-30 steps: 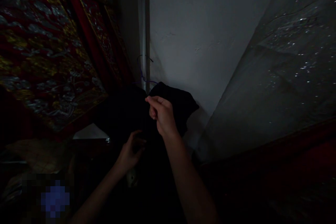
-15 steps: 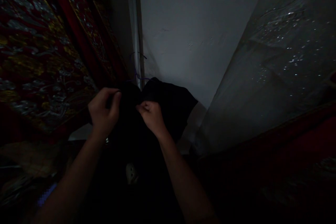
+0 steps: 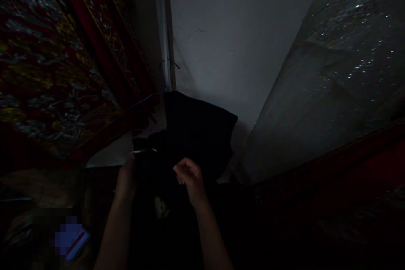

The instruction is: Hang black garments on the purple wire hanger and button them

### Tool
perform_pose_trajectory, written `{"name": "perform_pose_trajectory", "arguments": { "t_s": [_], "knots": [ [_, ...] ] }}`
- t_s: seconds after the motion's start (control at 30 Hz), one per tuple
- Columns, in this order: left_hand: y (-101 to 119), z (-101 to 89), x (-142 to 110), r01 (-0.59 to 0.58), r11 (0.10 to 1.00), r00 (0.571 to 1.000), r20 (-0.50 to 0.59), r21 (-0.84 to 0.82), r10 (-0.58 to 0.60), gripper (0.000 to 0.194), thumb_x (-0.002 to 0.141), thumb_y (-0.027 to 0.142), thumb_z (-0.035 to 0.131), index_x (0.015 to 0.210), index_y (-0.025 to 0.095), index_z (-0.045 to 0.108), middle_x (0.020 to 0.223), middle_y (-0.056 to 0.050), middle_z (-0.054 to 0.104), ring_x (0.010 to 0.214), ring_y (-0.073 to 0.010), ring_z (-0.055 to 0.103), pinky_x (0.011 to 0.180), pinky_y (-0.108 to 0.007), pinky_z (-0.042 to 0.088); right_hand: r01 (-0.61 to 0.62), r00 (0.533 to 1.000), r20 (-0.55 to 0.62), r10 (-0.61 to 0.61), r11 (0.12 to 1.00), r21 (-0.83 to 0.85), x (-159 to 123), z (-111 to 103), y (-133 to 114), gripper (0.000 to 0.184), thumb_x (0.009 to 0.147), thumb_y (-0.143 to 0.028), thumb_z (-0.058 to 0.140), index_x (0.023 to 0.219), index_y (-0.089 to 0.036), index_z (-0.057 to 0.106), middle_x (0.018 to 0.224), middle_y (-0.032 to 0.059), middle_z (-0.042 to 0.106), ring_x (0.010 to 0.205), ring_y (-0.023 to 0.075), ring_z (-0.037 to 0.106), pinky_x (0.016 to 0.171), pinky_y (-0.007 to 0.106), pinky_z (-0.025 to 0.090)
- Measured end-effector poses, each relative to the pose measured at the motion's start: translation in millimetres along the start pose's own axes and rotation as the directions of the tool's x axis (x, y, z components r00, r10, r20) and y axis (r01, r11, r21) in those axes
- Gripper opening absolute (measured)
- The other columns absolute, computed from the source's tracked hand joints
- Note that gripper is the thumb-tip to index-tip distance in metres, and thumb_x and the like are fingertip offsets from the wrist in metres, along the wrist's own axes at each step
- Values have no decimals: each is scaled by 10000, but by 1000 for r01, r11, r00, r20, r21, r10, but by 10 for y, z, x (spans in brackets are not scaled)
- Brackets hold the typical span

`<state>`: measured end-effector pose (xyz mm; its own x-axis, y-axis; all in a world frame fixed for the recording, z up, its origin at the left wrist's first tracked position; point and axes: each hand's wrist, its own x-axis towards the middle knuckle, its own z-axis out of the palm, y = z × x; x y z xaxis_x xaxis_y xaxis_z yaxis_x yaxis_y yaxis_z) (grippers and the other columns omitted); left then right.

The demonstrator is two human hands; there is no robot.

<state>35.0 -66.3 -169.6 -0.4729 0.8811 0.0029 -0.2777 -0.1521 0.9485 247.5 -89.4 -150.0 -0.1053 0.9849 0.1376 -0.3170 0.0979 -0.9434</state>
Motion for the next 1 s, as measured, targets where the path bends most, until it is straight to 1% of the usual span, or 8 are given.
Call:
{"name": "perform_pose_trajectory", "arguments": {
  "t_s": [0.13, 0.27, 0.4, 0.6, 0.7, 0.77, 0.9, 1.0],
  "knots": [
    [-28, 167, -151, -6, 984, 982, 187, 178, -28, 305, 663, 446, 764, 721, 171, 646, 700, 14, 616, 702, -154, 564, 664, -247, 437, 31, 998, -46, -40, 983, -182, 2, -168, -18, 359, 804, -504, 697, 673, -201, 556, 534, -63, 414, 507, 103, 376, 525, 257, 302],
    [209, 317, -399, -57, 998, 955, 291, 19, 49, 262, 810, 445, 691, 782, 198, 611, 734, 20, 566, 698, -143, 538, 657, -244, 437, 76, 986, -102, -130, 908, -412, -44, -173, -60, 307, 795, -476, 730, 919, -210, 641, 853, 32, 641, 800, 194, 600, 729, 312, 461],
    [458, 487, -685, -260, 965, 904, 364, 45, 226, 227, 884, 427, 651, 821, 209, 644, 851, -15, 614, 826, -172, 587, 766, -269, 480, 191, 982, 91, -168, 868, -459, -143, 10, -120, 445, 765, -368, 778, 1159, -247, 609, 1182, 66, 663, 1109, 255, 609, 995, 391, 455],
    [569, 536, -722, -564, 805, 781, 435, 183, 448, 215, 957, 416, 588, 911, 232, 689, 1079, -66, 609, 1075, -215, 588, 942, -328, 467, 187, 957, 274, -90, 917, -353, -137, 227, -352, 131, 856, -237, 551, 923, -226, 663, 863, 12, 669, 821, 199, 612, 775, 315, 496],
    [425, 402, -583, -487, 859, 758, 566, 162, 323, 432, 989, 593, 418, 1117, 256, 656, 1251, -93, 629, 1187, -254, 582, 1013, -383, 469, 115, 933, 359, 35, 915, -387, -45, 146, -609, 155, 783, -255, 520, 638, -204, 539, 595, -29, 491, 561, 131, 441, 516, 242, 355],
    [268, 285, -516, -417, 880, 697, 701, 225, 151, 584, 971, 679, 336, 1213, 248, 646, 1241, -107, 671, 1172, -281, 610, 995, -409, 498, 124, 902, 427, 60, 913, -389, 59, 66, -820, 164, 730, -275, 534, 586, -203, 502, 541, -39, 427, 506, 113, 374, 470, 234, 290],
    [19, 55, -511, -550, 709, 532, 840, 442, -111, 451, 876, 627, 592, 963, 215, 751, 952, -98, 749, 916, -300, 696, 849, -399, 547, 410, 905, 287, -313, 821, -396, 446, -35, -1096, 125, 699, -227, 522, 615, -203, 611, 599, -7, 572, 608, 162, 530, 613, 267, 423],
    [52, -127, -494, -576, 630, 554, 815, 520, -166, 312, 919, 502, 594, 927, 236, 757, 913, -70, 765, 834, -272, 712, 803, -365, 541, 539, 811, 53, -582, 709, -454, 859, -74, -1030, 230, 731, -215, 504, 837, -209, 708, 860, 38, 711, 836, 204, 633, 798, 302, 465]
  ]
}}
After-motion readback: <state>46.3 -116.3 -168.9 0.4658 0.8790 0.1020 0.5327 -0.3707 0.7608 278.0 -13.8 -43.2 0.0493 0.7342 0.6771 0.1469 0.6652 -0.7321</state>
